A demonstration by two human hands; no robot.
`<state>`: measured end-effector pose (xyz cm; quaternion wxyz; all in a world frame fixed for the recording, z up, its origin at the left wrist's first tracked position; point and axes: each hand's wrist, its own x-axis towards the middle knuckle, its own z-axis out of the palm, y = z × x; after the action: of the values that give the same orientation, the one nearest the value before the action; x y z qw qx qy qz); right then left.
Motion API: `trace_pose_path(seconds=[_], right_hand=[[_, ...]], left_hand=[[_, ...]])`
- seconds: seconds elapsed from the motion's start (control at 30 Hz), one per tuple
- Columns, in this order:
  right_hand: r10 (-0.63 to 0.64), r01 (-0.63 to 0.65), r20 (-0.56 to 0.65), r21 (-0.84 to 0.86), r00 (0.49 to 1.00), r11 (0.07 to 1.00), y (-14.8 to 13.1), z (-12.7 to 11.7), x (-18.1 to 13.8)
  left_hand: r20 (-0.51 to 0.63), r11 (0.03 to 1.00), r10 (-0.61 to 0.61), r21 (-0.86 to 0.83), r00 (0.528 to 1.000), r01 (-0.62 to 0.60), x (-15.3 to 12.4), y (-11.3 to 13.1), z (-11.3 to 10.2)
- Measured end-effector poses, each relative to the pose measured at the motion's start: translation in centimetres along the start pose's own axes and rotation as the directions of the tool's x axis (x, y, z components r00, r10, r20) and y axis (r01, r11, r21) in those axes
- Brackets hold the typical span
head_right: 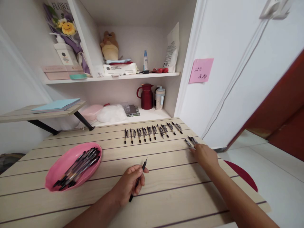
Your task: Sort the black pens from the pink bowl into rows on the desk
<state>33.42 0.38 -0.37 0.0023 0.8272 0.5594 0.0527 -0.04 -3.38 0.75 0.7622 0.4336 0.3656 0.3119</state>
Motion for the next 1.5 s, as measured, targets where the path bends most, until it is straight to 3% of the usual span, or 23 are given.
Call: trace_pose_path(seconds=[0.43, 0.87, 1.03, 1.1, 1.17, 1.27, 1.37, 1.5], right_hand=[[0.009, -0.008, -0.024, 0.034, 1.0, 0.999, -0.1, 1.3, 1.0], [0.051, -0.051, -0.011, 0.039, 0.999, 0.998, -0.3, 0.1, 0.5], [0.048, -0.04, -0.085, 0.098, 0.995, 0.994, -0.7, -1.5, -0.9], [0.012, 0.012, -0.108, 0.215, 0.994, 0.976, -2.0, -2.4, -2.2], [-0.116, 0.139, -0.08, 0.423, 0.99, 0.895, -4.3, -3.2, -4.2], [-0.343, 0.191, 0.037, 0.773, 0.939, 0.605, -8.9, -4.2, -8.3], [-0.52, 0.217, 0.047, 0.873, 0.853, 0.436, -12.9, -4.7, -12.3], [-0.406, 0.207, 0.027, 0.828, 0.914, 0.521, -15.4, -4.3, -15.1]], left_hand=[[-0.003, 1.0, -0.007, 0.014, 1.0, 0.007, 0.1, -0.2, -0.2], [-0.017, 1.0, -0.014, 0.013, 1.0, 0.014, 0.0, 0.1, 0.0], [-0.02, 1.0, -0.013, -0.009, 1.0, 0.013, 0.0, -0.1, 0.0], [-0.021, 0.999, 0.0, -0.051, 1.0, -0.001, 0.1, -0.2, 0.1], [-0.027, 0.993, 0.016, -0.112, 1.0, -0.019, 0.1, -0.3, 0.2], [-0.034, 0.964, 0.036, -0.262, 0.999, -0.043, 0.1, -0.3, 0.5], [-0.033, 0.905, 0.064, -0.419, 0.997, -0.071, 0.0, -0.2, 0.6], [-0.096, 0.848, 0.1, -0.513, 0.99, -0.135, 0.1, -0.1, 0.6]])
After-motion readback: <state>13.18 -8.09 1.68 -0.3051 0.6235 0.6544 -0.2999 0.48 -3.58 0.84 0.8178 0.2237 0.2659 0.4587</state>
